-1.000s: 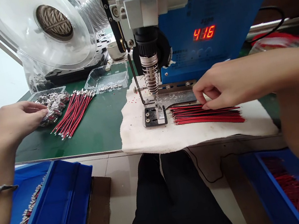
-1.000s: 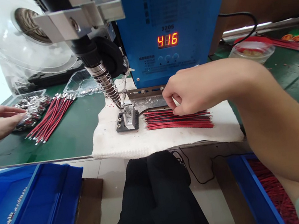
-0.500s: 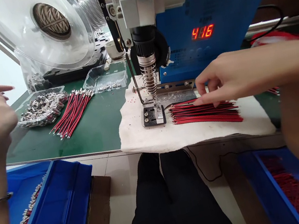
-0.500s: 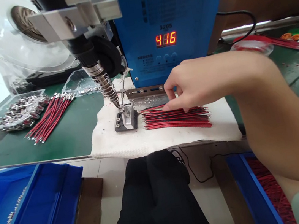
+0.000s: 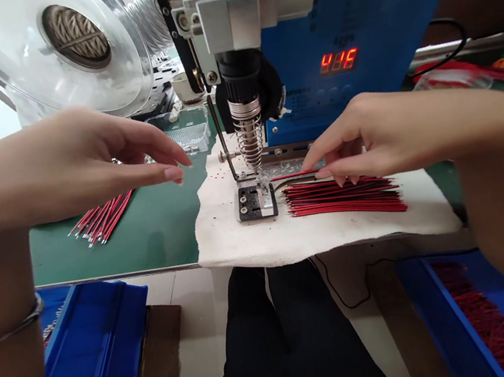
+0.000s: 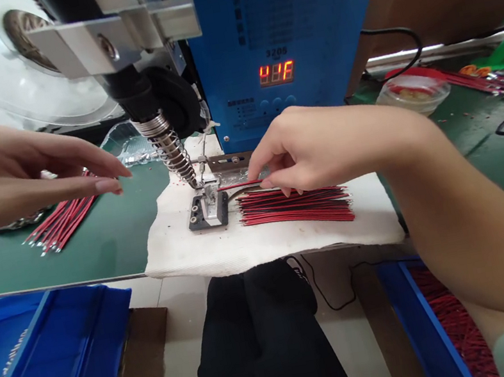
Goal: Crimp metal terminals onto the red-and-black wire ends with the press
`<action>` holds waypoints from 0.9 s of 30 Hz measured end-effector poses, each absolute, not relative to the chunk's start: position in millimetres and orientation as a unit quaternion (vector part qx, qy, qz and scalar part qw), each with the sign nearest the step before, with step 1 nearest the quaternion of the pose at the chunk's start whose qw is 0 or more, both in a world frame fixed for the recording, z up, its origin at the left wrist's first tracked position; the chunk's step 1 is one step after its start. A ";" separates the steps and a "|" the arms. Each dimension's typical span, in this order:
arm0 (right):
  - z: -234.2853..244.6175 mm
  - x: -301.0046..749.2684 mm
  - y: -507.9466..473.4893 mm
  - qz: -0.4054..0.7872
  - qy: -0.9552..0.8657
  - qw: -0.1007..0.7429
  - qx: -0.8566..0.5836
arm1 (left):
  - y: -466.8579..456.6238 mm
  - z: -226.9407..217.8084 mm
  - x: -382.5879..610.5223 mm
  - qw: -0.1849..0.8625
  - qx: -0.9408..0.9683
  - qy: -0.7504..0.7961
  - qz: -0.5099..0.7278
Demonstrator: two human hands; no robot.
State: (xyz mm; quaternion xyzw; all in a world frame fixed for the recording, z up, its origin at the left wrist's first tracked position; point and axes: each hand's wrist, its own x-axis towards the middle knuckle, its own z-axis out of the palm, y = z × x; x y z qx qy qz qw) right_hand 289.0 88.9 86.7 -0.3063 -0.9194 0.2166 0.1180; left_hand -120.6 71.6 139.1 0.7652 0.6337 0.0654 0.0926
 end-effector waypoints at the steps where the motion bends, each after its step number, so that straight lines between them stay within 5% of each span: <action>1: 89.1 288.1 88.0 0.239 -0.915 0.079 -0.317 | 76.3 143.9 -109.1 0.105 0.776 0.622 0.010; 6: 101.0 282.2 83.3 0.283 -0.897 0.041 -0.337 | 82.5 149.1 -58.4 0.265 0.817 0.481 -0.177; 10: 99.8 278.6 85.1 0.277 -0.901 0.050 -0.329 | 75.8 148.9 -26.9 0.285 0.836 0.398 -0.249; 27: 74.7 261.1 94.9 0.304 -0.901 0.130 -0.281 | 119.8 115.1 -62.6 0.470 0.833 0.263 -0.126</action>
